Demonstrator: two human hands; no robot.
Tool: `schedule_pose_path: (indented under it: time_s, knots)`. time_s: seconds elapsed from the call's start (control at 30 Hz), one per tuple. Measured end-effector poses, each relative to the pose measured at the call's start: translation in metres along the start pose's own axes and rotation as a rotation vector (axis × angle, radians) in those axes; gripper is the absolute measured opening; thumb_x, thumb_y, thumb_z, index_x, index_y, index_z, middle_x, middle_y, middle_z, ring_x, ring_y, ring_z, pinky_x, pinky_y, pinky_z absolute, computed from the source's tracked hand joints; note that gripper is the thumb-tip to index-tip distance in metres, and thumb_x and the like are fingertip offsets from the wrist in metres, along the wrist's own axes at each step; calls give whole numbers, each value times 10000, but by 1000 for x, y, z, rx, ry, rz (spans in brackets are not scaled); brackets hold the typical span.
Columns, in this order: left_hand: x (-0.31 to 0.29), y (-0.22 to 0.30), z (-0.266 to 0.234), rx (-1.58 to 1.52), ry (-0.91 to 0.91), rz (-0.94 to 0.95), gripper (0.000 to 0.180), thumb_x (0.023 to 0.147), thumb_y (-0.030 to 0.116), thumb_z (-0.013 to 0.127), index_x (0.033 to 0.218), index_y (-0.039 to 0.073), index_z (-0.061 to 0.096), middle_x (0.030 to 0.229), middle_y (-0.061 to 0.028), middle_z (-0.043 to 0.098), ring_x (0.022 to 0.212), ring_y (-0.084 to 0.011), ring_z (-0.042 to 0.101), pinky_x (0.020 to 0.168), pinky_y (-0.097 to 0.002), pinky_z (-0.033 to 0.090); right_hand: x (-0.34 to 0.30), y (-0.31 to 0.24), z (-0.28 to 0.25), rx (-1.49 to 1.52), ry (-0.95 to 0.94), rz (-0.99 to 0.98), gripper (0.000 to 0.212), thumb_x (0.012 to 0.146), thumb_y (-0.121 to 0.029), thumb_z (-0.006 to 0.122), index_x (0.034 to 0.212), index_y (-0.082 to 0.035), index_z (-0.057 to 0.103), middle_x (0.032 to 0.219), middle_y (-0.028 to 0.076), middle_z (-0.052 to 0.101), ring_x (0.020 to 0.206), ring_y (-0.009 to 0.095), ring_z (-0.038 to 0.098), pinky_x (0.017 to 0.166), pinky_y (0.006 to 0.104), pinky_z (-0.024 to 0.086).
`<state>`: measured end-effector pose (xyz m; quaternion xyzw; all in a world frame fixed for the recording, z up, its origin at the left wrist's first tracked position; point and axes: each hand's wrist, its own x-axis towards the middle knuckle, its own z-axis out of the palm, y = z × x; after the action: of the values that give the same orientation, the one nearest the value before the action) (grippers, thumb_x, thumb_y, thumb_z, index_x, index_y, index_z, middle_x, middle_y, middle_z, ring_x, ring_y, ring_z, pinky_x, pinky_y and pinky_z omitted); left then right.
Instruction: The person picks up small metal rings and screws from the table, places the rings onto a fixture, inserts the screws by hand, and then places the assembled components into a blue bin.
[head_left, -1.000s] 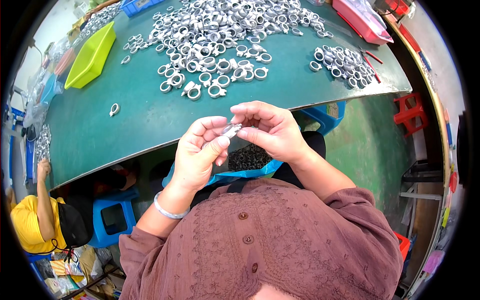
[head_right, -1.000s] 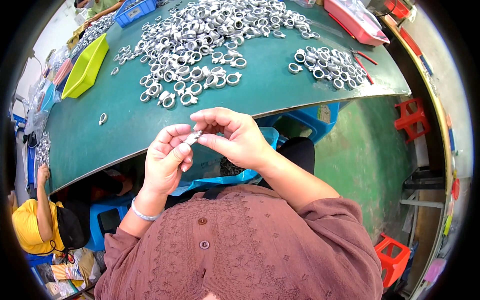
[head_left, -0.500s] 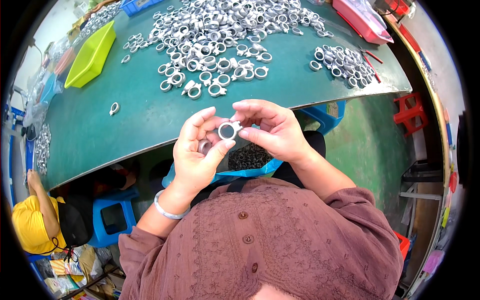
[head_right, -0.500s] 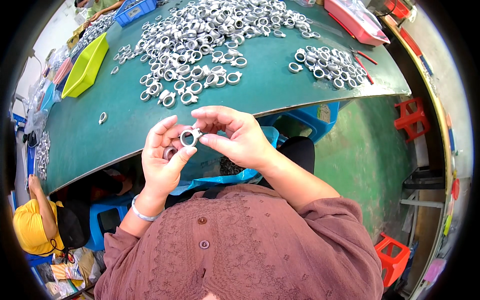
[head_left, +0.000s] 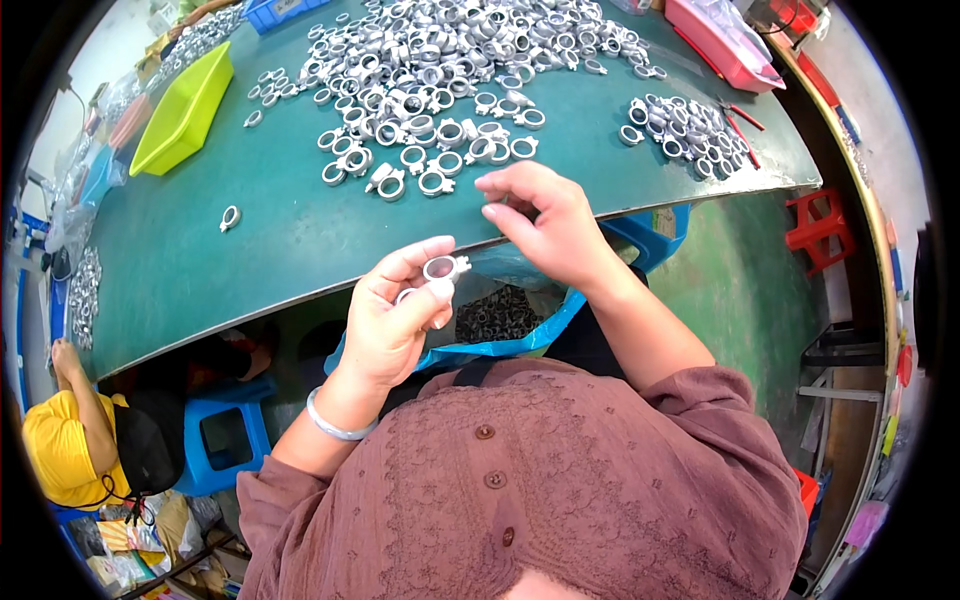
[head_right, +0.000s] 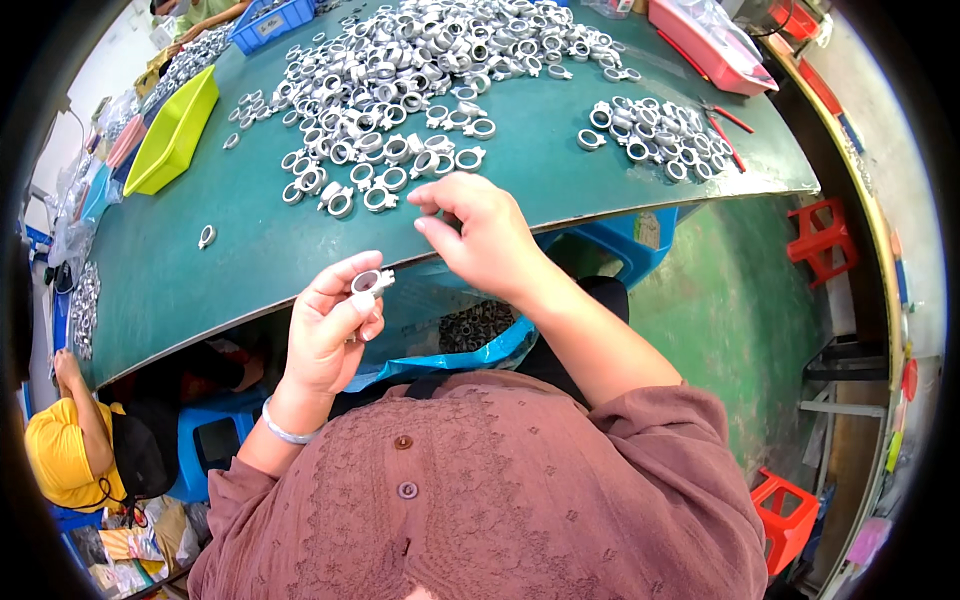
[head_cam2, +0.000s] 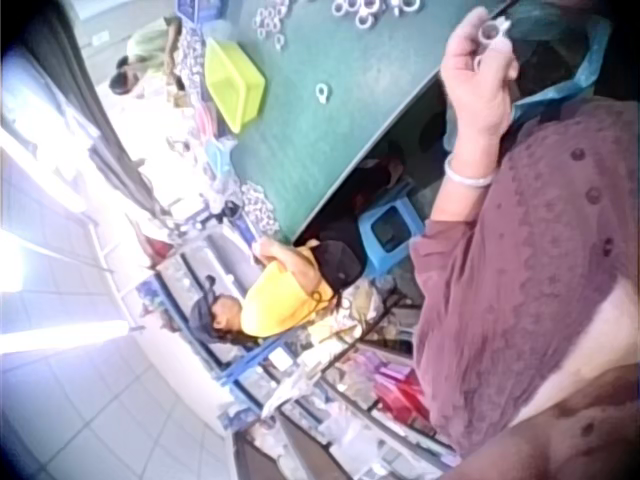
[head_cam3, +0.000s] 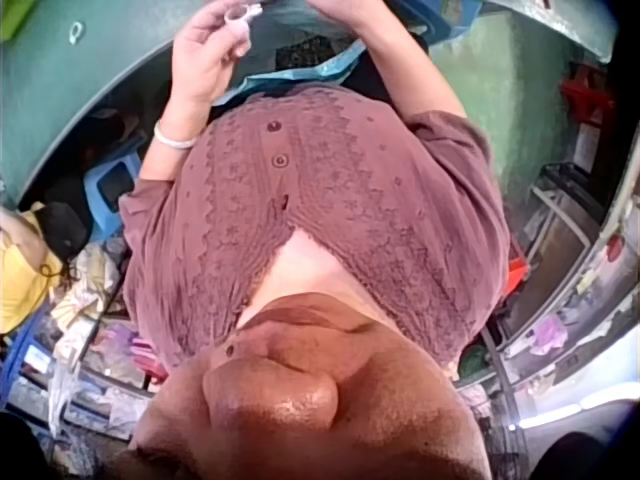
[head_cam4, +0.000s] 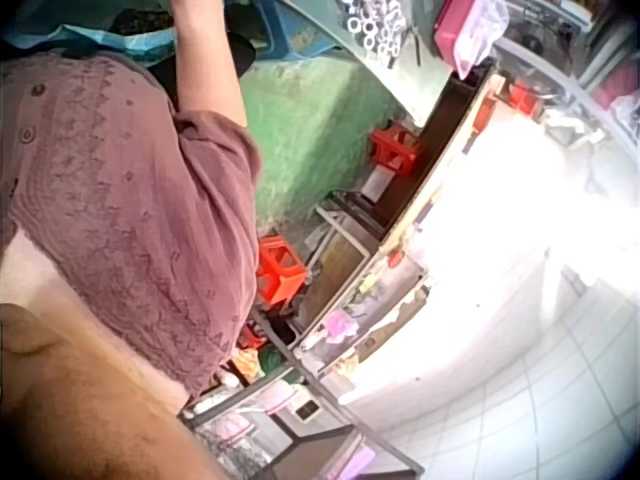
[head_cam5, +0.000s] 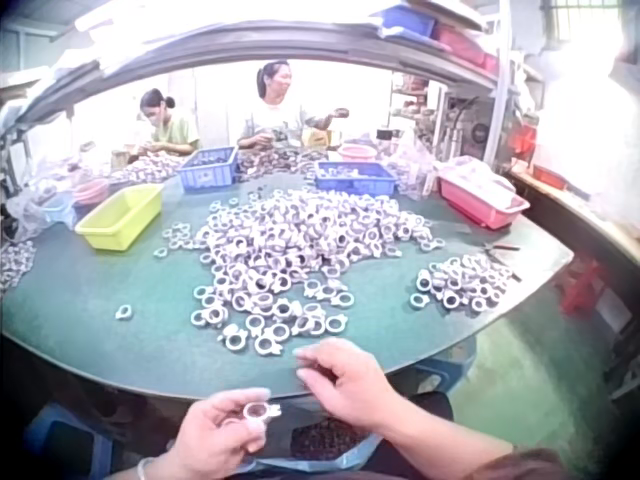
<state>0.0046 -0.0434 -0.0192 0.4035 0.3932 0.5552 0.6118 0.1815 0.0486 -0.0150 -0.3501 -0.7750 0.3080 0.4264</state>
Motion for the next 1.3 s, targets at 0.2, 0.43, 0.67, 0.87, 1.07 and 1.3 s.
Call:
schedule_pose_path:
  time_s: [0.2, 0.43, 0.67, 0.87, 1.07, 1.3]
  knots:
    - [4, -1, -4, -537, -96, -215, 254, 822, 178, 522, 981, -19, 508, 938, -136, 530, 749, -179, 553, 545, -223, 473, 33, 14, 14, -445, 29, -267, 154, 706, -92, 615, 858, -66, 606, 740, 88, 534, 738, 272, 539, 672, 364, 434]
    - [4, 7, 0, -485, -6, -223, 200, 846, 148, 500, 954, -17, 527, 893, -133, 542, 766, -213, 579, 536, -237, 493, 42, 14, 14, -664, -67, -302, 121, 701, -81, 612, 821, -70, 606, 711, 86, 539, 704, 263, 545, 620, 361, 438]
    - [8, 4, 2, -240, 60, -131, 352, 813, 120, 585, 1131, 26, 465, 741, -20, 495, 574, -98, 468, 430, -163, 332, 17, -4, 14, 138, -11, -155, 88, 730, 8, 607, 812, -21, 607, 745, 87, 599, 670, 205, 591, 604, 279, 462]
    - [13, 4, 8, 53, 60, 91, 404, 768, 31, 633, 1153, 32, 511, 798, 2, 511, 648, -43, 493, 543, -156, 379, -12, -15, 17, 251, -37, -222, 128, 715, 9, 652, 835, -20, 619, 793, 81, 619, 719, 179, 608, 630, 251, 474]
    - [11, 1, 6, 335, 59, 261, 336, 753, 1, 634, 1080, 18, 562, 935, -37, 523, 726, -66, 529, 626, -171, 414, -18, -14, 16, 229, -53, -235, 166, 717, 22, 641, 875, -14, 604, 830, 87, 614, 740, 165, 609, 640, 246, 480]
    - [8, -3, 7, 398, 84, 320, 350, 744, -14, 636, 1084, 7, 551, 920, -39, 570, 699, -58, 524, 600, -167, 414, -20, -29, 6, 257, -82, -184, 234, 721, 40, 629, 944, -1, 571, 829, 80, 580, 741, 140, 594, 655, 243, 484]
